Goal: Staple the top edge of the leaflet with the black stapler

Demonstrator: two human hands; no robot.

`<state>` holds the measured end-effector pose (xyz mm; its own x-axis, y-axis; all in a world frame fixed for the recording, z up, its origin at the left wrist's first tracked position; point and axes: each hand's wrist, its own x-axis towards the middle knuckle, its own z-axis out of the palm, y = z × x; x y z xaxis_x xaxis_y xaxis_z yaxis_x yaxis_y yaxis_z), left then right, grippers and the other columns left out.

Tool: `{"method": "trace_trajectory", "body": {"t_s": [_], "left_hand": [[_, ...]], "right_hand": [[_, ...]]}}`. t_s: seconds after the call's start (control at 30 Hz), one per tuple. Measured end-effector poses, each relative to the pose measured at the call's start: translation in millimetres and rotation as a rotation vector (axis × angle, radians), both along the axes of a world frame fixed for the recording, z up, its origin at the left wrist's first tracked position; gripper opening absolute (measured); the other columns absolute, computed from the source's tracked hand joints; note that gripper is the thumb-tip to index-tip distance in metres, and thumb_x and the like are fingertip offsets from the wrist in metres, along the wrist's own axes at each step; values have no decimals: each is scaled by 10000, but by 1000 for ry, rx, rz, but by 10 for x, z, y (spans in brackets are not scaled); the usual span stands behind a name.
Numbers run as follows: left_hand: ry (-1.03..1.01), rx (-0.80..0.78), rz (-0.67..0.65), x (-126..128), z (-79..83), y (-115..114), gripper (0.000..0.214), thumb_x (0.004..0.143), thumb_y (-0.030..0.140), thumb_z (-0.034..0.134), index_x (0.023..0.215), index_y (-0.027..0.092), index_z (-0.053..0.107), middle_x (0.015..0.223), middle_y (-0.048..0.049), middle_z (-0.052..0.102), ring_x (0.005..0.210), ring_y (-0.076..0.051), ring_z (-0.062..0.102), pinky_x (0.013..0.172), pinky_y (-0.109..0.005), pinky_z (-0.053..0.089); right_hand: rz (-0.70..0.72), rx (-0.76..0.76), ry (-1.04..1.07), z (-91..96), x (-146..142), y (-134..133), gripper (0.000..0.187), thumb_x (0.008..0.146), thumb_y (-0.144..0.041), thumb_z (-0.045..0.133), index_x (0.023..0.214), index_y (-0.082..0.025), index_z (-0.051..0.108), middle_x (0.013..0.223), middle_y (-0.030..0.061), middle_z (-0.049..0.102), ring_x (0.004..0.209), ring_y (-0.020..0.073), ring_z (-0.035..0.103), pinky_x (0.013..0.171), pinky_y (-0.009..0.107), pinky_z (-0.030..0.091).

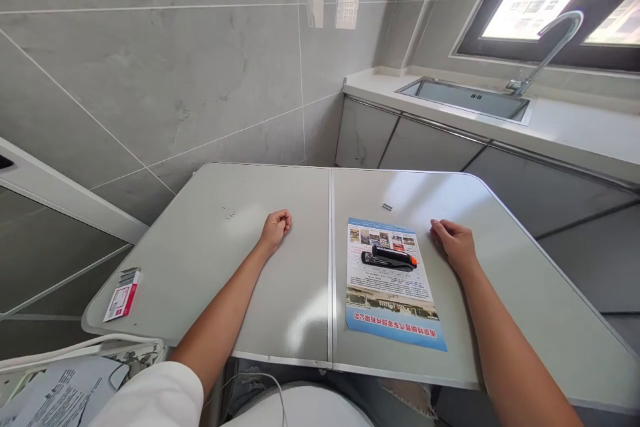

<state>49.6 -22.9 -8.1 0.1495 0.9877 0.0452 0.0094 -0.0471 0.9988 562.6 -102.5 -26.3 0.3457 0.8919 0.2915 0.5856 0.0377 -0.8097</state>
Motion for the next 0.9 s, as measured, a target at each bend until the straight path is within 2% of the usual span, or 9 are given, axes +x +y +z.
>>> {"method": "trace_trajectory", "body": {"t_s": [0.13,0.23,0.33,0.37,0.43,0.5,0.6,0.77,0.9], "left_hand": [[41,24,-5,2,-7,-6,81,598,152,454,639,193,510,583,23,430,563,-110,348,537,-249,217],[67,28,-13,5,-12,-3,85,595,150,456,630,192,521,578,21,429,567,-114,344,542,-254,215],[75,28,-15,5,-24,2,89,593,149,459,624,190,532,575,20,435,569,-116,339,546,-255,213],[74,28,-13,4,-28,3,90,592,148,461,623,189,535,573,20,438,569,-116,338,546,-255,211],[65,26,-6,0,-35,3,90,589,148,466,619,188,540,570,19,443,569,-117,338,545,-254,208],[51,21,3,-4,-39,1,88,586,148,471,616,186,544,570,18,444,568,-116,341,543,-253,207],[22,5,17,-8,-38,-2,85,585,144,480,614,183,550,571,17,446,564,-112,348,539,-249,208],[-63,-27,40,-37,-27,-10,82,584,126,506,626,179,552,584,18,453,558,-101,364,529,-237,212],[-195,-39,45,-134,-3,-13,110,562,140,516,606,198,433,551,56,318,494,-78,256,506,-232,163]], "right_hand": [[187,1,26,103,-25,-108,492,977,-631,598,764,-208,733,741,50,694,693,199,608,702,327,513],[593,-13,-32,204,-187,-207,557,972,-721,561,1046,-222,798,1069,114,761,1011,288,690,932,398,553],[904,-78,-129,281,-505,-284,720,875,-746,704,1388,-240,696,1350,152,694,1280,366,625,1105,479,507],[910,-102,-184,298,-622,-300,735,856,-693,767,1434,-251,661,1367,151,688,1292,368,619,1119,493,500],[894,-120,-214,324,-827,-314,568,939,-560,736,1421,-271,660,1331,135,709,1268,337,636,1113,496,505],[1004,-122,-161,350,-966,-306,405,990,-485,687,1339,-279,708,1275,111,740,1239,308,663,1122,489,501],[1155,-147,-60,380,-1063,-283,322,973,-472,708,1232,-288,762,1228,88,771,1234,303,683,1151,487,486],[994,-214,-32,343,-1221,-327,416,923,-433,766,1304,-271,733,1259,101,760,1191,316,695,1074,489,535],[895,-179,-35,269,-1483,-432,410,904,-391,774,1286,-254,720,1245,99,758,1161,316,707,1049,492,540]]}}
